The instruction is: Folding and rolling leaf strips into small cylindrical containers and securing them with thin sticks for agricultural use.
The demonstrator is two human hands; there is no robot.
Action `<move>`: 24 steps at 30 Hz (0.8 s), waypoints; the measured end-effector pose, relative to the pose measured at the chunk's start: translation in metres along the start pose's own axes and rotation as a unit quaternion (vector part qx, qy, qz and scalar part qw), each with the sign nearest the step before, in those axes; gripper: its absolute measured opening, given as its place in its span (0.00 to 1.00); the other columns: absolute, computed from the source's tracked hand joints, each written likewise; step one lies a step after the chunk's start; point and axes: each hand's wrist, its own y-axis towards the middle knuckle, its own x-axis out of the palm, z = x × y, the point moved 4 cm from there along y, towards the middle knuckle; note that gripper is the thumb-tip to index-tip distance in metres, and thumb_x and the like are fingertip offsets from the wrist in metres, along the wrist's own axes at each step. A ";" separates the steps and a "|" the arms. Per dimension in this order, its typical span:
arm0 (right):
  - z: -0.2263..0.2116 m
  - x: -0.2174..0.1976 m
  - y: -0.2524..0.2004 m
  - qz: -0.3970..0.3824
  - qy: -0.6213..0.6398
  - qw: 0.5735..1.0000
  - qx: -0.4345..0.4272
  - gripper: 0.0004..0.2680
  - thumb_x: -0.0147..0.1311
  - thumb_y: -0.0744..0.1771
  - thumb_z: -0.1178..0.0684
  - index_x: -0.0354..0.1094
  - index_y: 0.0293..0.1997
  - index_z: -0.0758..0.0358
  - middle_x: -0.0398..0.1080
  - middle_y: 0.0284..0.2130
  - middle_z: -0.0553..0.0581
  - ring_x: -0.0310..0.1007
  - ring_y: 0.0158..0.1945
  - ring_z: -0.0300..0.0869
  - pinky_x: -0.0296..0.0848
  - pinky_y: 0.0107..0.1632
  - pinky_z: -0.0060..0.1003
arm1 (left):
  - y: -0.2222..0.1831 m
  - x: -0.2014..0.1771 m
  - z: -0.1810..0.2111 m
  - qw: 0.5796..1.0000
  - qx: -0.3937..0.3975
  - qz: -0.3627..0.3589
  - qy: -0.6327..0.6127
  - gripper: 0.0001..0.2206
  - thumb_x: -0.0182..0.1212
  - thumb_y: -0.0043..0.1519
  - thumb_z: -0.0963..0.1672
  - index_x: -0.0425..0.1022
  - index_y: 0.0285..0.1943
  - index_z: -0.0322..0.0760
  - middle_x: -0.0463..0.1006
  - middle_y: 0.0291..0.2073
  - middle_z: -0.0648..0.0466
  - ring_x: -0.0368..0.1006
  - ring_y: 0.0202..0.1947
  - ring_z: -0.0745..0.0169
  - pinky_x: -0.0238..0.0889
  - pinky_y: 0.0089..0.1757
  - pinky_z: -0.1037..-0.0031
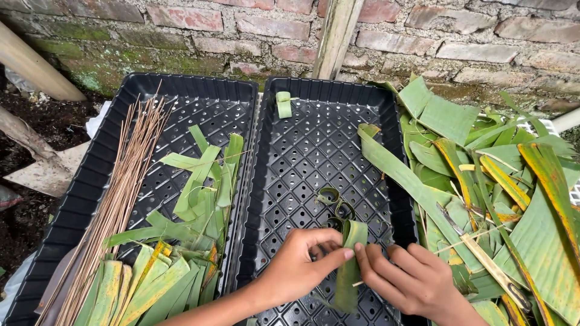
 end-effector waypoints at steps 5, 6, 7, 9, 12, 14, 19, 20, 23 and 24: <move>0.002 0.007 -0.013 -0.028 0.169 0.966 0.193 0.11 0.45 0.70 0.52 0.71 0.53 0.61 0.73 0.36 0.52 0.62 0.27 0.42 0.60 0.30 0.34 | -0.003 -0.004 0.004 0.995 0.082 0.005 0.059 0.03 0.59 0.68 0.40 0.76 0.41 0.37 0.71 0.24 0.59 0.59 0.20 0.73 0.52 0.24 0.78; 0.007 0.008 -0.013 -0.041 0.240 0.919 0.311 0.13 0.52 0.68 0.52 0.68 0.58 0.63 0.72 0.33 0.53 0.64 0.28 0.43 0.63 0.32 0.33 | -0.004 -0.004 0.010 0.990 0.107 -0.006 0.089 0.07 0.57 0.68 0.39 0.80 0.49 0.35 0.79 0.27 0.55 0.64 0.18 0.72 0.53 0.22 0.78; 0.009 0.009 -0.010 -0.040 0.240 0.919 0.310 0.13 0.52 0.68 0.52 0.68 0.58 0.63 0.72 0.33 0.53 0.64 0.28 0.43 0.63 0.32 0.33 | -0.004 -0.004 0.009 0.990 0.108 -0.005 0.089 0.07 0.57 0.68 0.39 0.80 0.49 0.35 0.79 0.27 0.55 0.64 0.18 0.72 0.53 0.22 0.78; 0.011 0.012 -0.007 -0.049 0.307 0.882 0.353 0.09 0.52 0.68 0.53 0.73 0.51 0.61 0.74 0.35 0.51 0.66 0.32 0.42 0.66 0.37 0.32 | -0.005 -0.003 0.007 0.988 0.098 0.005 0.115 0.07 0.56 0.72 0.41 0.74 0.39 0.39 0.60 0.16 0.59 0.49 0.14 0.72 0.42 0.22 0.77; 0.002 0.007 -0.002 -0.012 0.251 0.931 0.265 0.09 0.56 0.68 0.54 0.72 0.50 0.65 0.74 0.35 0.55 0.67 0.29 0.44 0.66 0.32 0.33 | -0.002 0.000 0.000 0.999 -0.027 0.006 0.023 0.11 0.52 0.70 0.39 0.80 0.55 0.40 0.73 0.18 0.56 0.69 0.15 0.69 0.73 0.21 0.78; -0.002 0.005 -0.002 0.004 0.218 0.949 0.228 0.08 0.57 0.67 0.54 0.73 0.48 0.67 0.74 0.35 0.56 0.66 0.28 0.44 0.65 0.31 0.33 | 0.001 0.001 -0.004 0.998 -0.059 0.014 -0.030 0.13 0.49 0.70 0.39 0.80 0.56 0.38 0.74 0.23 0.53 0.71 0.20 0.67 0.74 0.25 0.77; -0.011 0.006 -0.017 0.015 0.159 0.975 0.155 0.09 0.60 0.67 0.52 0.73 0.48 0.66 0.74 0.34 0.54 0.63 0.26 0.43 0.61 0.29 0.34 | 0.003 0.001 0.000 0.988 -0.087 0.031 -0.122 0.13 0.49 0.69 0.41 0.80 0.56 0.36 0.85 0.45 0.46 0.79 0.33 0.63 0.79 0.36 0.77; -0.012 0.007 -0.021 0.006 0.174 0.972 0.157 0.14 0.58 0.68 0.46 0.73 0.51 0.66 0.74 0.36 0.55 0.65 0.27 0.44 0.63 0.30 0.35 | 0.003 0.001 0.001 0.985 -0.084 0.032 -0.147 0.13 0.51 0.68 0.39 0.80 0.56 0.35 0.85 0.45 0.45 0.79 0.35 0.63 0.78 0.37 0.77; -0.012 0.008 -0.027 -0.005 0.201 0.965 0.167 0.19 0.59 0.67 0.38 0.72 0.55 0.64 0.74 0.38 0.54 0.66 0.29 0.44 0.64 0.32 0.35 | 0.002 0.003 0.002 0.981 -0.079 0.038 -0.171 0.12 0.56 0.66 0.38 0.81 0.55 0.34 0.86 0.44 0.46 0.79 0.35 0.64 0.77 0.37 0.77; -0.012 0.008 -0.028 -0.009 0.212 0.961 0.175 0.20 0.62 0.66 0.37 0.71 0.55 0.63 0.74 0.38 0.53 0.65 0.29 0.43 0.64 0.32 0.35 | 0.002 0.005 0.002 0.981 -0.077 0.040 -0.173 0.12 0.60 0.64 0.39 0.81 0.55 0.34 0.87 0.43 0.47 0.79 0.34 0.65 0.77 0.37 0.78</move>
